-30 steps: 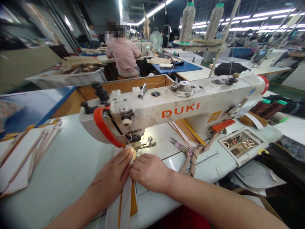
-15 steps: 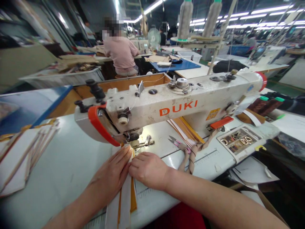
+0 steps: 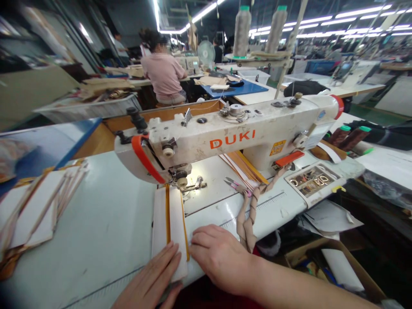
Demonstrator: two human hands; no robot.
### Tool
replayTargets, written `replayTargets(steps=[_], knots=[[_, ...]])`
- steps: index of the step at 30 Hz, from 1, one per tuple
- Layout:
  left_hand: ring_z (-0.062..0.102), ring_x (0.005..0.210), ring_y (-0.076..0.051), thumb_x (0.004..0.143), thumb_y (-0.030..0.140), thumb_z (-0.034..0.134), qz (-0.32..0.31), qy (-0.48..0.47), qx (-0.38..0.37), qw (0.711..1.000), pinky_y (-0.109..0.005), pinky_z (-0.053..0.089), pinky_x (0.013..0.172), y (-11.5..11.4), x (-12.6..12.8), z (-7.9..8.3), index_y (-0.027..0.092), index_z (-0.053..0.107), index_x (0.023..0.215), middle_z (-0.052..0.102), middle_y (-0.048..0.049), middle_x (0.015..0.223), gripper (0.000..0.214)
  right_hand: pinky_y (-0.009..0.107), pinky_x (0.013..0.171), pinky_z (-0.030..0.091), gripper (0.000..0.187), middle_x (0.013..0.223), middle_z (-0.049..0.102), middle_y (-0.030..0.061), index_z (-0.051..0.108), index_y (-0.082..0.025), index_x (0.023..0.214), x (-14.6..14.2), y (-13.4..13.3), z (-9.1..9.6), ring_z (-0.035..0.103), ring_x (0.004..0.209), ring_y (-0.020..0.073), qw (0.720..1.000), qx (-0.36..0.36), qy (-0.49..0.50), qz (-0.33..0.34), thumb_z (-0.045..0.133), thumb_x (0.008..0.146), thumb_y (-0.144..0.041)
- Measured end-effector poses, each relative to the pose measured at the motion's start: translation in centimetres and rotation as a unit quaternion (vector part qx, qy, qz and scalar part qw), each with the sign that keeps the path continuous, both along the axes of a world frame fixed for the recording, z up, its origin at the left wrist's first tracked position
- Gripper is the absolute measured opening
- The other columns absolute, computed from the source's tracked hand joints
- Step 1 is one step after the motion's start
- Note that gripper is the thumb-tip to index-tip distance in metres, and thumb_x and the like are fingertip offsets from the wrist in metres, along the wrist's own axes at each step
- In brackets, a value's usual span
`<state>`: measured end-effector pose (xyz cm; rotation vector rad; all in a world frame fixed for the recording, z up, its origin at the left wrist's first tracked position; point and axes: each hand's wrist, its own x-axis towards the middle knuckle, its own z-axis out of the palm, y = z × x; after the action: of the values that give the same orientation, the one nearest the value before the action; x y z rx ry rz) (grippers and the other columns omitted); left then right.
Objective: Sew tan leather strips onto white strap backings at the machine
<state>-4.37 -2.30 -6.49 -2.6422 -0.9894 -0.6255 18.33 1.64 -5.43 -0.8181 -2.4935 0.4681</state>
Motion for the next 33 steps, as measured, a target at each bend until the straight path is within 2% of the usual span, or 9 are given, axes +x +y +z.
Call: replayTargets(steps=[5,10,16,19,23,26,30,33], knots=[[0.063,0.11,-0.018,0.09,0.005,0.033,-0.05,0.003,0.019,0.999,-0.025,0.048,0.097,0.4,-0.2,-0.1,0.011,0.066,0.107,0.071,-0.0113,0.11,0.038,0.033,0.094,0.048,0.025,0.1,0.064,0.0114,0.06,-0.013,0.108,0.3,-0.1,-0.8,0.056,0.104,0.0208,0.999,0.019,0.039,0.02,0.041,0.093,-0.014],[0.063,0.11,-0.017,0.087,0.001,0.031,-0.048,-0.041,0.036,0.997,-0.026,0.05,0.094,0.6,0.2,-0.5,0.012,0.067,0.104,0.072,-0.0101,0.107,0.041,0.033,0.095,0.048,0.025,0.101,0.063,0.0126,0.06,-0.012,0.109,0.6,0.1,-0.9,0.054,0.106,0.0202,0.998,0.026,0.058,0.026,0.043,0.091,-0.013],[0.064,0.107,-0.018,0.087,0.002,0.032,-0.064,0.008,0.027,0.998,-0.026,0.052,0.091,0.7,0.0,0.0,0.012,0.067,0.106,0.072,-0.0097,0.109,0.041,0.032,0.096,0.047,0.025,0.101,0.063,0.0126,0.063,-0.01,0.107,0.6,0.1,-0.9,0.056,0.104,0.0203,0.997,0.024,0.064,0.023,0.043,0.091,-0.013],[0.064,0.107,-0.018,0.088,0.003,0.033,-0.061,-0.008,0.023,0.998,-0.026,0.051,0.092,0.8,0.1,-0.4,0.013,0.067,0.106,0.072,-0.0089,0.109,0.04,0.035,0.096,0.048,0.025,0.103,0.064,0.0129,0.064,-0.012,0.105,1.8,0.7,-0.5,0.057,0.105,0.0212,0.998,0.001,0.064,-0.026,0.043,0.093,-0.015],[0.061,0.111,-0.017,0.088,0.003,0.031,-0.042,-0.098,0.04,0.993,-0.026,0.048,0.097,0.6,0.5,-2.1,0.014,0.067,0.105,0.072,-0.0086,0.107,0.042,0.036,0.092,0.049,0.022,0.106,0.064,0.0105,0.065,-0.017,0.106,5.2,2.5,0.2,0.06,0.102,0.0194,0.986,-0.074,0.077,-0.132,0.047,0.094,-0.019],[0.059,0.115,-0.017,0.088,0.002,0.032,-0.039,-0.109,0.026,0.993,-0.028,0.046,0.1,0.4,0.7,-2.8,0.014,0.066,0.107,0.07,-0.0089,0.11,0.041,0.039,0.093,0.049,0.021,0.107,0.066,0.0109,0.065,-0.016,0.107,7.7,4.1,0.4,0.06,0.102,0.0207,0.974,-0.092,0.065,-0.194,0.05,0.092,-0.018],[0.061,0.112,-0.017,0.088,0.002,0.03,-0.042,-0.098,0.032,0.994,-0.027,0.047,0.098,0.5,0.7,-1.7,0.014,0.066,0.105,0.071,-0.0094,0.108,0.042,0.043,0.096,0.046,0.027,0.111,0.064,0.0136,0.062,-0.013,0.114,7.6,4.1,0.7,0.057,0.107,0.0239,0.972,-0.075,0.033,-0.219,0.052,0.089,-0.016],[0.063,0.108,-0.017,0.087,0.002,0.033,-0.045,-0.038,0.008,0.998,-0.026,0.05,0.094,0.5,0.5,-0.4,0.014,0.067,0.106,0.071,-0.0089,0.109,0.041,0.038,0.092,0.048,0.027,0.111,0.062,0.0131,0.061,-0.014,0.115,5.3,2.3,1.1,0.056,0.103,0.022,0.984,-0.067,0.03,-0.161,0.049,0.091,-0.015]])
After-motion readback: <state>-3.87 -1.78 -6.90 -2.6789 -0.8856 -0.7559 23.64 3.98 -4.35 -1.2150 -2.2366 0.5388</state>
